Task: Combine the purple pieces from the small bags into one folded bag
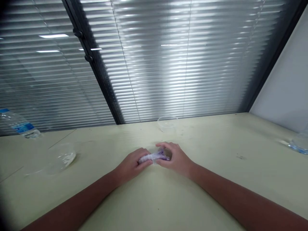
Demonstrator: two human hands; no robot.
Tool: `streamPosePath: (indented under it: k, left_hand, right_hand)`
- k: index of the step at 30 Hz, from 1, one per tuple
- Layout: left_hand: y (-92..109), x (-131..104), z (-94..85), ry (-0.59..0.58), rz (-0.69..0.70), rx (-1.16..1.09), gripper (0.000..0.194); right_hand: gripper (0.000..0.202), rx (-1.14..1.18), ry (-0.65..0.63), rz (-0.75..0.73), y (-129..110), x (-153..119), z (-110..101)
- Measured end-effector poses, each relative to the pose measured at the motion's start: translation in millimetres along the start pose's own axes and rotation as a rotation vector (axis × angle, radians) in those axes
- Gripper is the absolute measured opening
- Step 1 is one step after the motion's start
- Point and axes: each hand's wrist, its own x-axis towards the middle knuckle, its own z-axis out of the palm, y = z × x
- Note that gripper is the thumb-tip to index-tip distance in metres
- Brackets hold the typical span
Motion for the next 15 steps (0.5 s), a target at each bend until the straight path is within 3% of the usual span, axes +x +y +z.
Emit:
streamPosePath:
  k: [3, 10, 15]
  left_hand:
    - [-2.0, -0.6, 0.5, -0.003, 0.004, 0.0, 0.025]
    - [-1.9, -1.9, 0.2, 0.099, -0.143, -0.148, 0.028]
    - [0.4, -2.7, -1.6, 0.186, -0.255, -0.195, 0.016]
  right_hand:
    - [0.015, -0.037, -0.026, -0.054, -1.9, 1.7, 0.5]
    - [0.012, -0.039, 0.125, 0.04, -2.5, 3.2, 0.1]
    - [0.014, -0.018, 0.158, 0.1, -1.6, 3.6, -1.4]
